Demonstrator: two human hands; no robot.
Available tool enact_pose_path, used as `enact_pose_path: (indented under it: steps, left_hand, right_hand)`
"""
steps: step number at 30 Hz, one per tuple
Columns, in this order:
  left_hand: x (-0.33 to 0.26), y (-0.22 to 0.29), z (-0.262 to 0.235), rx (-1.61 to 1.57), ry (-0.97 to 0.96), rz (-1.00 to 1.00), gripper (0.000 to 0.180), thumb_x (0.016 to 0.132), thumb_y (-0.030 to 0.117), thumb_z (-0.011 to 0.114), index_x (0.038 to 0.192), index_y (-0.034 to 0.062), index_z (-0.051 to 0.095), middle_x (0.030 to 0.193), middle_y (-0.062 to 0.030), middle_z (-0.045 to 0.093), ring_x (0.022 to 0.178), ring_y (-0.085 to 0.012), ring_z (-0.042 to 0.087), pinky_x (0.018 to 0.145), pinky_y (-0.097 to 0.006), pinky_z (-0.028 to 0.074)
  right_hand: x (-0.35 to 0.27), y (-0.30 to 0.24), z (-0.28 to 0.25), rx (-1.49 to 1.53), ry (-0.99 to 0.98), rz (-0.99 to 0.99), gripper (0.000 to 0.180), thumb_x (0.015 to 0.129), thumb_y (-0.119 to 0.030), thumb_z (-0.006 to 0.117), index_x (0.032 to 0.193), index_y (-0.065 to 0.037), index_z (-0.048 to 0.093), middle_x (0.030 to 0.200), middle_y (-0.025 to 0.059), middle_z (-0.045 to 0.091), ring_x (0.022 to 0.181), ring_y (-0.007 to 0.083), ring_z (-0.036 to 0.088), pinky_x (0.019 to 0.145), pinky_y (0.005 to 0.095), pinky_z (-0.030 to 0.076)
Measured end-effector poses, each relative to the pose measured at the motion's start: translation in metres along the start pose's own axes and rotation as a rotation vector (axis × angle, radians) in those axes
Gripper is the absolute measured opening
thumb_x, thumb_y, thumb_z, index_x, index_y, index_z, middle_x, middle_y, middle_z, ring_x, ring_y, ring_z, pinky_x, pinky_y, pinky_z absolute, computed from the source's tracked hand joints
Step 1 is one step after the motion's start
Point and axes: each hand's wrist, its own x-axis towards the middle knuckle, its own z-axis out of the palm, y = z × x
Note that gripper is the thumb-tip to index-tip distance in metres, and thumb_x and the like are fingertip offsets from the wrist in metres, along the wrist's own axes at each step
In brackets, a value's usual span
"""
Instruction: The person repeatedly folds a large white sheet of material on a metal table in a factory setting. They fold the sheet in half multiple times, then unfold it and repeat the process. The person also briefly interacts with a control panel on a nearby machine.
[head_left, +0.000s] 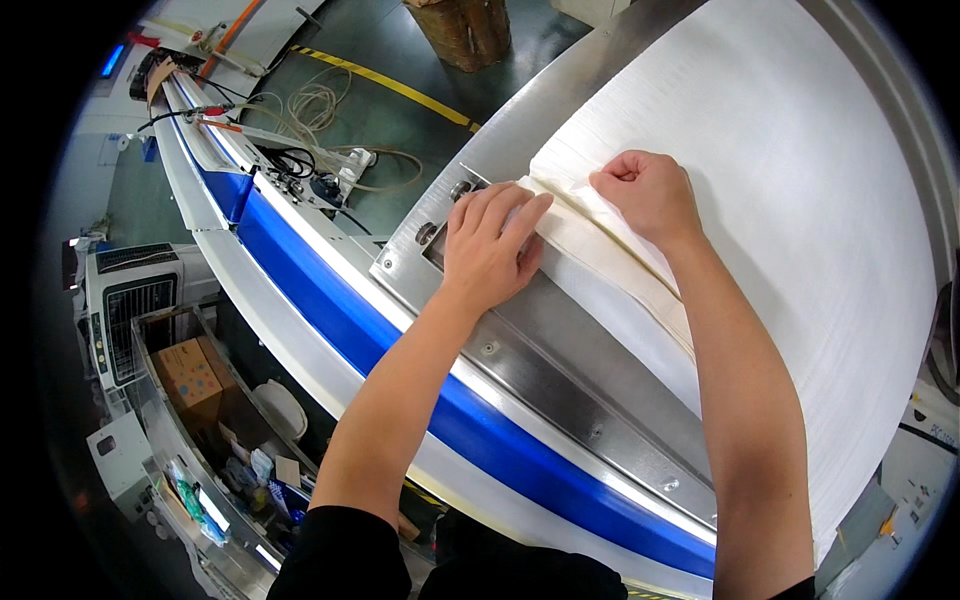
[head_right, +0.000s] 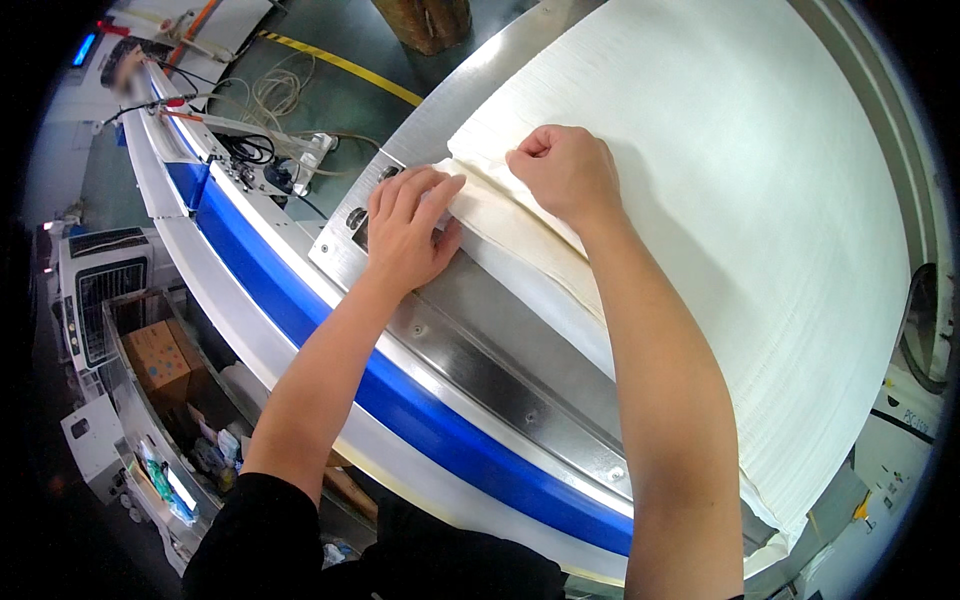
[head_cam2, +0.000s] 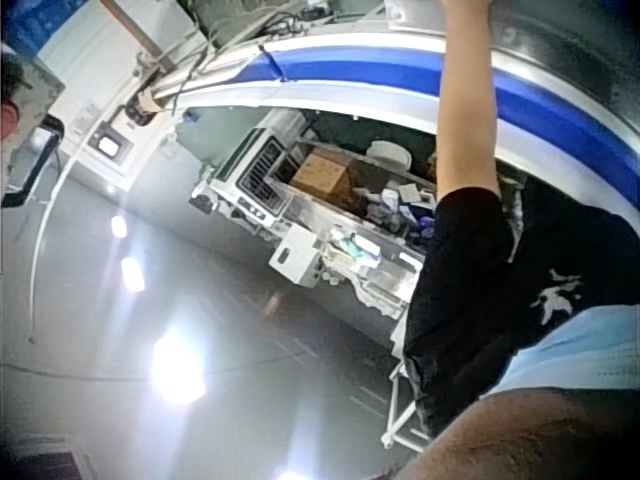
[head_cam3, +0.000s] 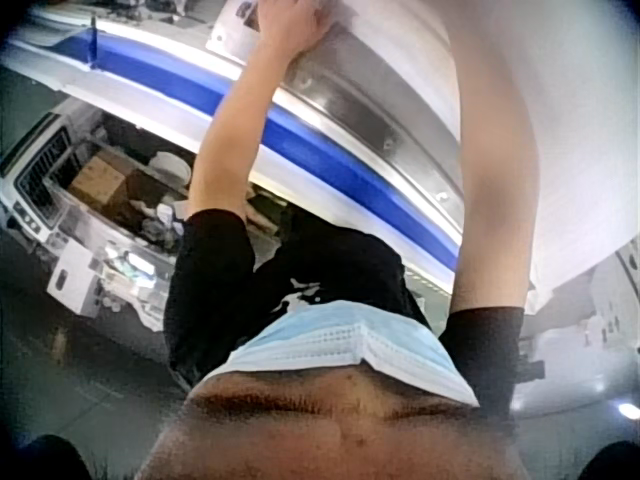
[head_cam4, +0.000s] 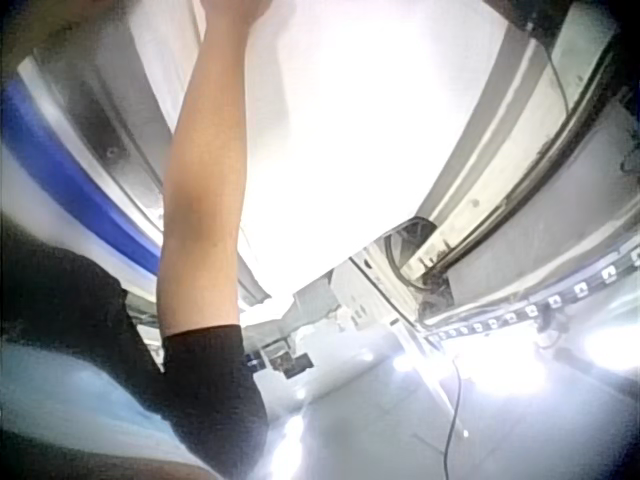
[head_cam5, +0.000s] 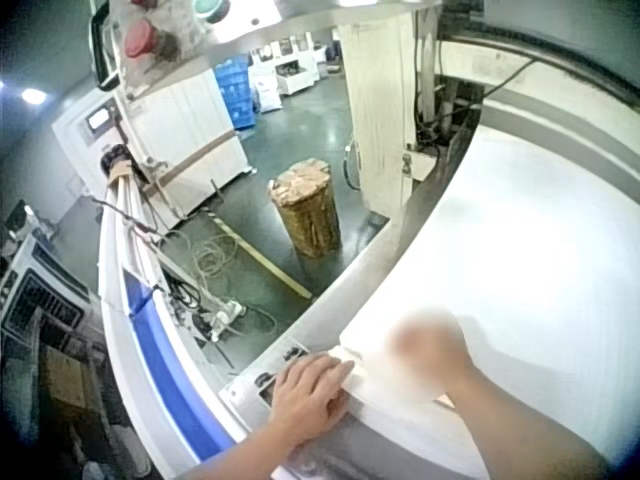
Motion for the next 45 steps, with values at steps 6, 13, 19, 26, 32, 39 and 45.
enact_pose_path:
  steps: [6, 13, 19, 26, 32, 39, 45]
  left_hand:
    - [0.017, 0.006, -0.001, 0.059, -0.042, -0.012, 0.048, 0.06, 0.011, 0.067, 0.107, 0.017, 0.059, 0.101, -0.0044, 0.055, 0.099, -0.0256, 0.051, 0.087, -0.04, 0.038]
    - [0.013, 0.007, -0.015, 0.092, -0.101, 0.019, 0.035, 0.059, 0.013, 0.067, 0.094, 0.0151, 0.06, 0.104, -0.0036, 0.055, 0.1, -0.0252, 0.051, 0.088, -0.04, 0.037]
    - [0.031, -0.011, -0.048, 0.079, -0.485, 0.322, 0.03, 0.061, 0.016, 0.068, 0.09, 0.0111, 0.06, 0.113, -0.0067, 0.057, 0.103, -0.0263, 0.054, 0.094, -0.041, 0.038]
    - [0.08, 0.036, -0.054, 0.476, -1.023, 0.234, 0.06, 0.064, 0.015, 0.068, 0.121, 0.0113, 0.05, 0.106, -0.0122, 0.06, 0.099, -0.0283, 0.058, 0.093, -0.041, 0.039]
    - [0.076, 0.075, -0.007, 0.92, -1.187, 0.388, 0.056, 0.065, 0.016, 0.068, 0.119, 0.0157, 0.053, 0.104, -0.008, 0.063, 0.102, -0.0242, 0.059, 0.087, -0.039, 0.044]
    - [0.065, 0.002, 0.024, 0.945, -1.006, 0.389, 0.019, 0.076, 0.003, 0.06, 0.094, 0.0068, 0.066, 0.089, -0.0096, 0.064, 0.089, -0.0271, 0.062, 0.08, -0.036, 0.045]
    - [0.057, -0.041, 0.03, 0.837, -0.954, 0.118, 0.023, 0.075, -0.001, 0.055, 0.095, 0.0056, 0.064, 0.097, -0.0142, 0.061, 0.095, -0.0325, 0.057, 0.085, -0.042, 0.044]
  right_hand:
    - [-0.001, -0.001, 0.001, 0.053, -0.007, 0.02, 0.02, 0.072, -0.025, 0.065, 0.074, -0.006, 0.068, 0.07, 0.0102, 0.067, 0.066, 0.0244, 0.064, 0.066, 0.0329, 0.05]
    - [-0.022, 0.0, 0.007, 0.166, 0.122, -0.107, 0.017, 0.077, -0.023, 0.064, 0.077, -0.007, 0.067, 0.071, 0.0098, 0.066, 0.068, 0.028, 0.064, 0.064, 0.0345, 0.05]
    - [-0.145, 0.018, 0.004, -0.165, 0.27, -0.162, 0.023, 0.087, -0.027, 0.055, 0.085, -0.005, 0.061, 0.08, 0.0129, 0.063, 0.074, 0.03, 0.061, 0.07, 0.0422, 0.047]
    - [-0.298, 0.161, -0.087, -0.509, 0.383, 0.364, 0.04, 0.093, -0.037, 0.043, 0.088, -0.007, 0.068, 0.085, 0.0149, 0.065, 0.086, 0.0311, 0.06, 0.091, 0.0463, 0.037]
    - [-0.448, 0.314, -0.192, -0.829, 0.426, 0.689, 0.051, 0.096, -0.039, 0.033, 0.078, -0.007, 0.068, 0.08, 0.0135, 0.065, 0.086, 0.0294, 0.061, 0.106, 0.0523, 0.023]
    - [-0.586, 0.444, -0.298, -0.743, 0.403, 0.867, 0.055, 0.097, -0.039, 0.031, 0.075, -0.004, 0.068, 0.083, 0.0146, 0.066, 0.087, 0.0279, 0.061, 0.109, 0.0523, 0.018]
    - [-0.667, 0.532, -0.365, -0.812, 0.188, 1.054, 0.057, 0.097, -0.042, 0.023, 0.093, -0.007, 0.068, 0.097, 0.0125, 0.066, 0.099, 0.0261, 0.06, 0.111, 0.049, 0.016]
